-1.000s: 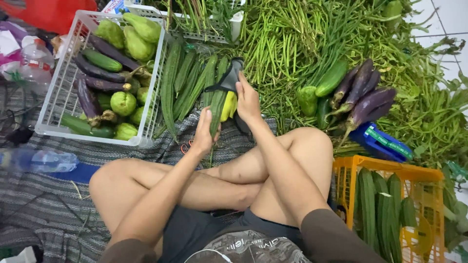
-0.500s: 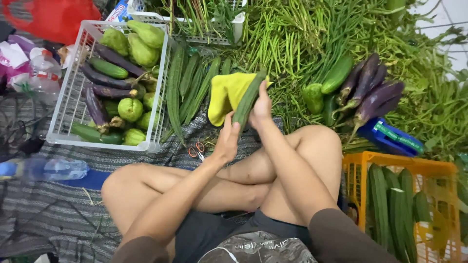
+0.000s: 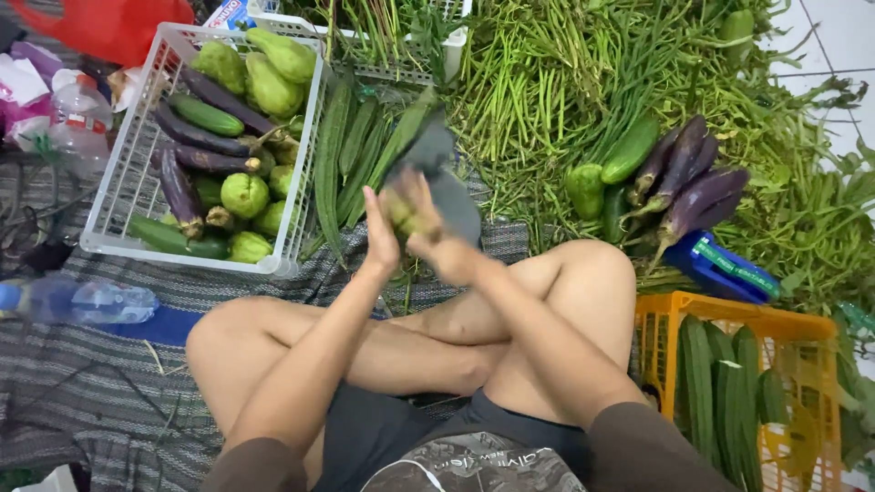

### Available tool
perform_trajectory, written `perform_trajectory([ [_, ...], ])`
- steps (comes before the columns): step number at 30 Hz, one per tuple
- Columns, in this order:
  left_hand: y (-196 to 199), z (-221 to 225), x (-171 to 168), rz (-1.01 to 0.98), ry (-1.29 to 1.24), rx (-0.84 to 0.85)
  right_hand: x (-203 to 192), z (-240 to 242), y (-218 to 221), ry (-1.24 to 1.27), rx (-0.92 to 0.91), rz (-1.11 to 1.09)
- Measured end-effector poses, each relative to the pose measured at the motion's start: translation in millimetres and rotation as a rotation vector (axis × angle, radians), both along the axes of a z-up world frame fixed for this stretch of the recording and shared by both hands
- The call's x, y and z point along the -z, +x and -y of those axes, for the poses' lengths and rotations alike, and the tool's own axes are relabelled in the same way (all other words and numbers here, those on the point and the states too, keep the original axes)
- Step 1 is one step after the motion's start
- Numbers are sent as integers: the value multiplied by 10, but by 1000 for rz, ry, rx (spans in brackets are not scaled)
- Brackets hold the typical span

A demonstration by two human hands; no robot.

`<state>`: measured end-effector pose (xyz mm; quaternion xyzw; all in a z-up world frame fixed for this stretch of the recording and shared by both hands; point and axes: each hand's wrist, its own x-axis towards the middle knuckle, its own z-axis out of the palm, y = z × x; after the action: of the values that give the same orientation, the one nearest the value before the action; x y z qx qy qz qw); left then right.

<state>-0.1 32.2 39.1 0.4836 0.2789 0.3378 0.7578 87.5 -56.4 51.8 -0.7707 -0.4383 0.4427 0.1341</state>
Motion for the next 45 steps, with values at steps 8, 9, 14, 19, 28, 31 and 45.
perform_trajectory([
  [8,-72,219,371,-130,-77,200,133,-279,495,1129,66,77],
  [9,-41,280,312,-76,-115,197,128,-336,629,1080,250,110],
  [14,-87,-227,343,-90,-535,-99,-880,86,58,702,-153,-228],
  [19,-147,-62,-376,-125,-606,-135,-36,-158,108,972,-464,27],
  [28,-84,-39,35,-136,-416,198,556,-414,537,1032,-25,314],
  [31,-80,-447,584,-19,-451,-167,70,-188,-28,1025,-189,15],
  [45,-71,-98,-41,-356,-136,22,920,-279,288,865,-122,-135],
])
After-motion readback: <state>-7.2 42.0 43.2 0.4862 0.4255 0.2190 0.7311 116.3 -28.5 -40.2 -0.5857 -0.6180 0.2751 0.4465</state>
